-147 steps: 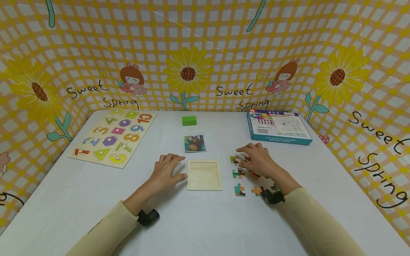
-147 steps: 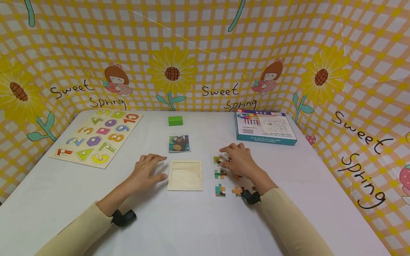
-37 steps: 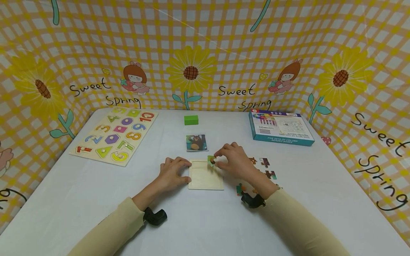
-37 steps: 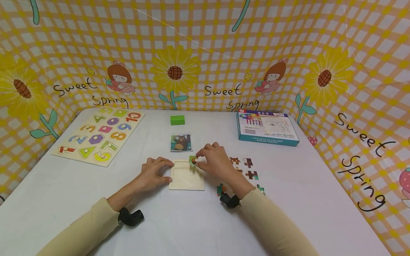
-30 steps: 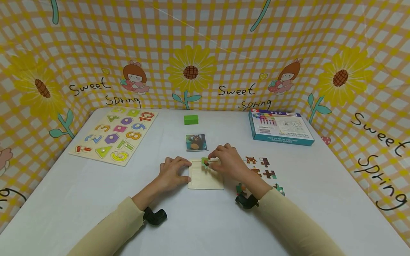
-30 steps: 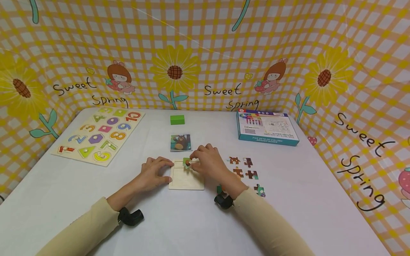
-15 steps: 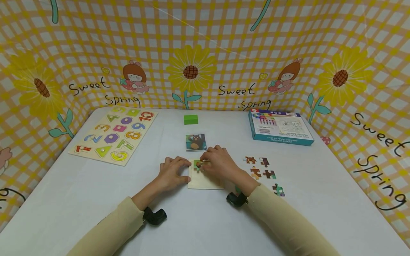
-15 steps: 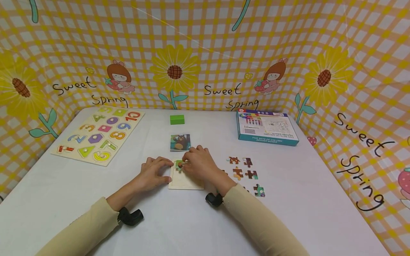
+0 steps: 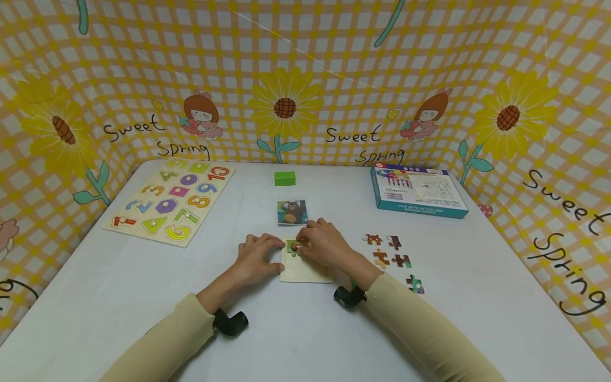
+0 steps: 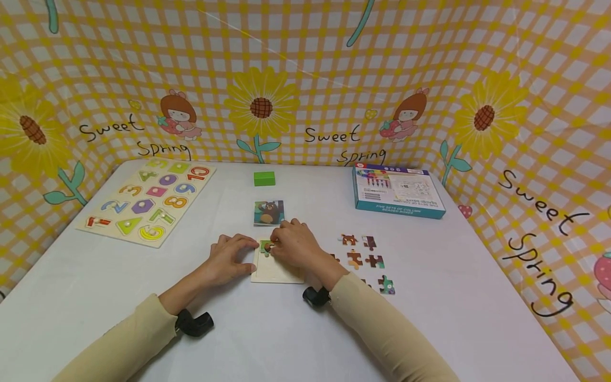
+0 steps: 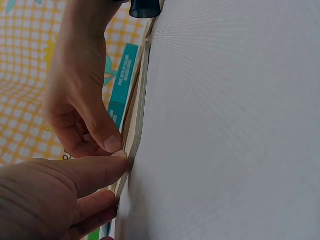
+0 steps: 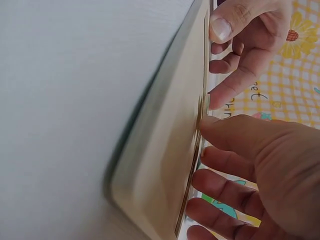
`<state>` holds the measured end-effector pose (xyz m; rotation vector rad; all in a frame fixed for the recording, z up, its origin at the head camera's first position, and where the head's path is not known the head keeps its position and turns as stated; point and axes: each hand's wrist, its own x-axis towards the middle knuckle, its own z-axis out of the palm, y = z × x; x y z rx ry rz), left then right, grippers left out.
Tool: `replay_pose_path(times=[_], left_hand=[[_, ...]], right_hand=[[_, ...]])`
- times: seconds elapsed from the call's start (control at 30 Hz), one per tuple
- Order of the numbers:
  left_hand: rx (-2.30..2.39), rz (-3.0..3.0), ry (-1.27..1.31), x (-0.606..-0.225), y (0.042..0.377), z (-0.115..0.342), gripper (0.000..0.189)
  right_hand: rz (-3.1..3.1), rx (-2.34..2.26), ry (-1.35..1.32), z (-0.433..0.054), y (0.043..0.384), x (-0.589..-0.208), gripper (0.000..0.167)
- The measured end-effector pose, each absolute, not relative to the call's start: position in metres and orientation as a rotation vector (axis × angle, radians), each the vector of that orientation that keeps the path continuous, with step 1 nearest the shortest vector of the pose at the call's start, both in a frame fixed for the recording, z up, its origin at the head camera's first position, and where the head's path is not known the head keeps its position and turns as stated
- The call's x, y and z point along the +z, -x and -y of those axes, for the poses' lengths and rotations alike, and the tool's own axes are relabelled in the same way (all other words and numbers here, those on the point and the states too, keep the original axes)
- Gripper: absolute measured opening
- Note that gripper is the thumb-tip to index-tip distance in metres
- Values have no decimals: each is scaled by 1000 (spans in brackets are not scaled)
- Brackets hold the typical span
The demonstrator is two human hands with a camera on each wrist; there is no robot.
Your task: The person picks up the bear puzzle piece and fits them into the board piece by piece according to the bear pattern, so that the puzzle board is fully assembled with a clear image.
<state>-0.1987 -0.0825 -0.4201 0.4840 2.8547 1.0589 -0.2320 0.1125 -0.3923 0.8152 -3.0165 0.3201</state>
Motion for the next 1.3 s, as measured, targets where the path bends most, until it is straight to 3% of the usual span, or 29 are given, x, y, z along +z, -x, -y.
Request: replay_pose_path(times=[1.3], left_hand=[[1035, -2860, -489, -422, 199, 83, 45]], right_hand=[[2987, 287, -857, -113, 236, -397, 26]])
